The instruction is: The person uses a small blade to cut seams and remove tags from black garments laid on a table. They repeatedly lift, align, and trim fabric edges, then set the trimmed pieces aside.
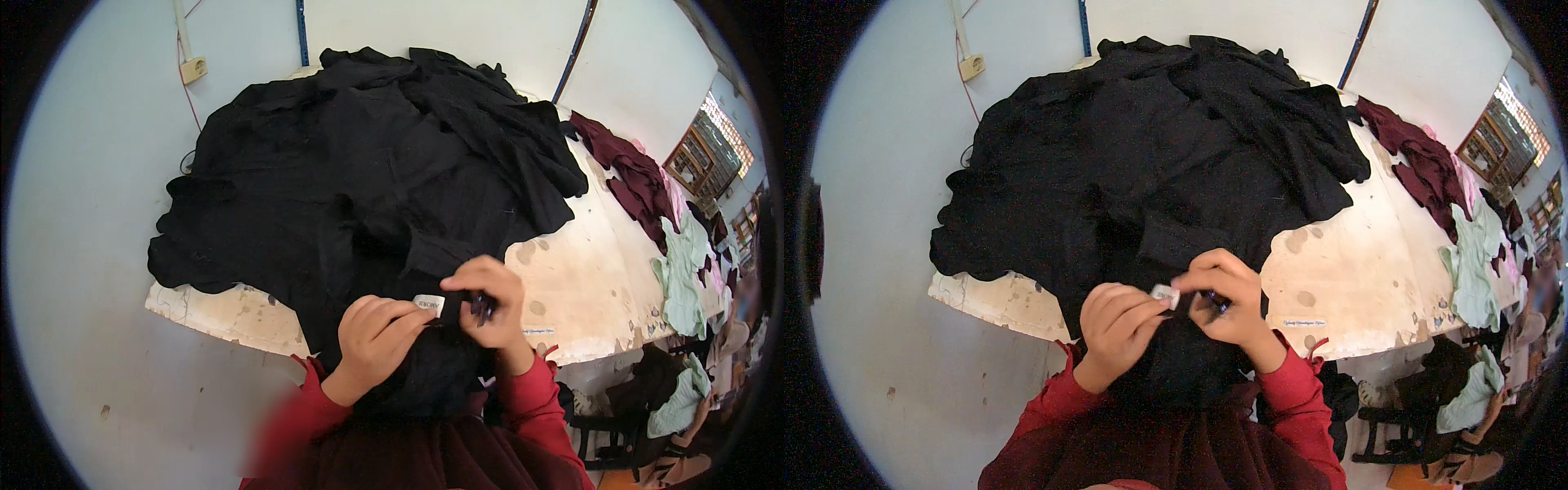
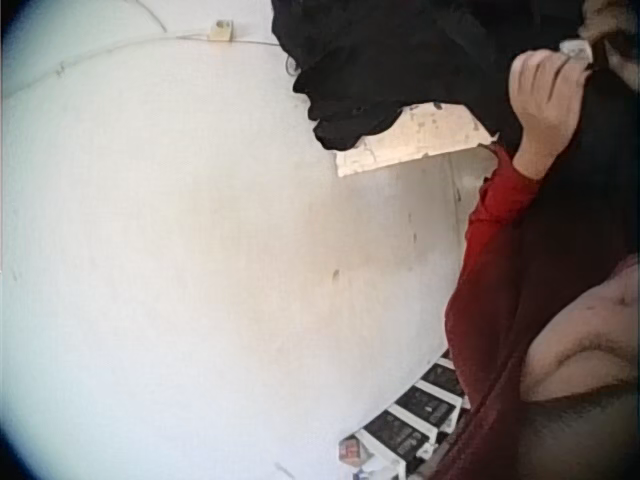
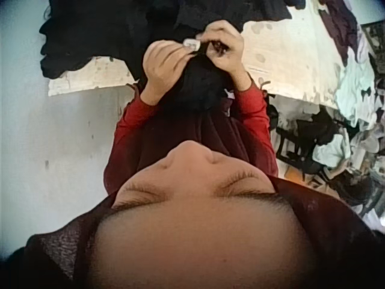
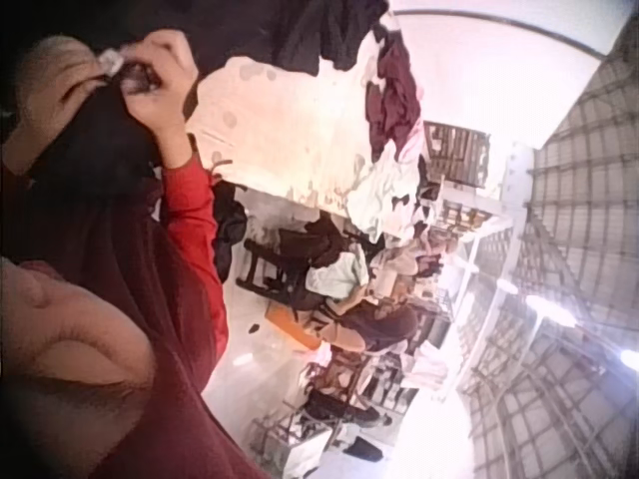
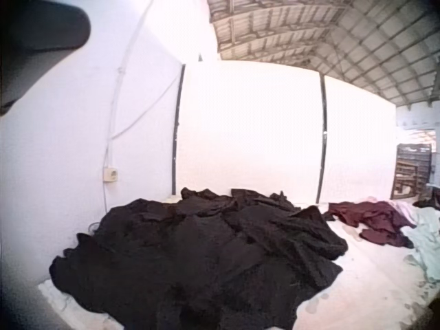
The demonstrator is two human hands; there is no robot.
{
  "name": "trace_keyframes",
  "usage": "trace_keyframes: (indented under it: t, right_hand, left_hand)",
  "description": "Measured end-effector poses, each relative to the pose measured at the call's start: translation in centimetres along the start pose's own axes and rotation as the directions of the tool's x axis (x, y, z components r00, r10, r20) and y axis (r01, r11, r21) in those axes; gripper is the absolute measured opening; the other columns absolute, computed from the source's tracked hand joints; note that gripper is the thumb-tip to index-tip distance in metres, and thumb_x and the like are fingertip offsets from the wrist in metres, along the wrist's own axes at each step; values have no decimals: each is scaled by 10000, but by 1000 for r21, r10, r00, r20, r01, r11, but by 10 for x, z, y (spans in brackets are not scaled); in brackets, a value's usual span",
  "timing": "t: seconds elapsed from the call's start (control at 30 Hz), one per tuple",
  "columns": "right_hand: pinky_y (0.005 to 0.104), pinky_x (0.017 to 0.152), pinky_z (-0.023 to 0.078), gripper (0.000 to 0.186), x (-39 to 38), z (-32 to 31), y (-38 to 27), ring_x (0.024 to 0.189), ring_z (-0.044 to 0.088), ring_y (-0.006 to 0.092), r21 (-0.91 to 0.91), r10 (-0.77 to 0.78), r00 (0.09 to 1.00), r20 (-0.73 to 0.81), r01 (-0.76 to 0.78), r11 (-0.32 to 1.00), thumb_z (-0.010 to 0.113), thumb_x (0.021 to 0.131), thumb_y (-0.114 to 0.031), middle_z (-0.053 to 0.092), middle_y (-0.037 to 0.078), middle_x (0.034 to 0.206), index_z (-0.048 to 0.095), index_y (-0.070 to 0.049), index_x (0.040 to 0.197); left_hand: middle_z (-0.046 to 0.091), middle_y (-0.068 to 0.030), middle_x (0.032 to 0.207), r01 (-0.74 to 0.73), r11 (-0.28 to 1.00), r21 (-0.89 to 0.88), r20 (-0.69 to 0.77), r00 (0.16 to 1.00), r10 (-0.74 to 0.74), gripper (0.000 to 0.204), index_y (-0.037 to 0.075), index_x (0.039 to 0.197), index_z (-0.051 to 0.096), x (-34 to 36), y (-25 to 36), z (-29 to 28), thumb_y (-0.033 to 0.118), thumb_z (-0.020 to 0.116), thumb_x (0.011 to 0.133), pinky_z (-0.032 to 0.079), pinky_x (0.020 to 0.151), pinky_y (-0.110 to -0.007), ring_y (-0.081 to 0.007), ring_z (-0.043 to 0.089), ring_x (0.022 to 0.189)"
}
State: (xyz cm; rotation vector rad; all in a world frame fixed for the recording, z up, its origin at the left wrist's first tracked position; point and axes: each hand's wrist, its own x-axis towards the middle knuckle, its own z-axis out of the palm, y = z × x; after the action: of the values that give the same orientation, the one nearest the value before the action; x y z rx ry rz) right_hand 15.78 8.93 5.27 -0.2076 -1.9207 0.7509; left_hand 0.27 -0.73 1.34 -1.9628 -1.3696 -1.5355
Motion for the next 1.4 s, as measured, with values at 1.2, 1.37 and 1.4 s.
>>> trace_keyframes:
  t: [1.2,1.37,1.4]
  right_hand:
    - [303,566,467,238,-66,-75,7,677,626,219,-118,199,952,233,-176,977,716,605,-1,665,96,834,718,-49,838]
    - [281,624,453,234,-35,-60,3,697,604,194,67,212,932,293,-241,968,713,755,-37,654,103,816,707,-47,988]
    - [278,626,450,247,-25,-50,1,699,595,194,80,205,933,294,-238,968,706,758,-30,649,100,819,703,-48,1004]
  left_hand:
    - [637,-47,992,-56,980,-191,421,897,134,251,110,1026,643,-37,-5,-5,99,623,776,479,687,-311,-186,635,811]
    - [656,-122,777,324,867,-378,535,841,-81,160,34,998,653,-1,-16,-20,122,593,879,480,610,-295,-218,637,650]
    - [657,-128,796,411,830,-377,469,857,-212,163,13,994,648,5,-18,-17,121,583,890,470,610,-288,-221,632,657]
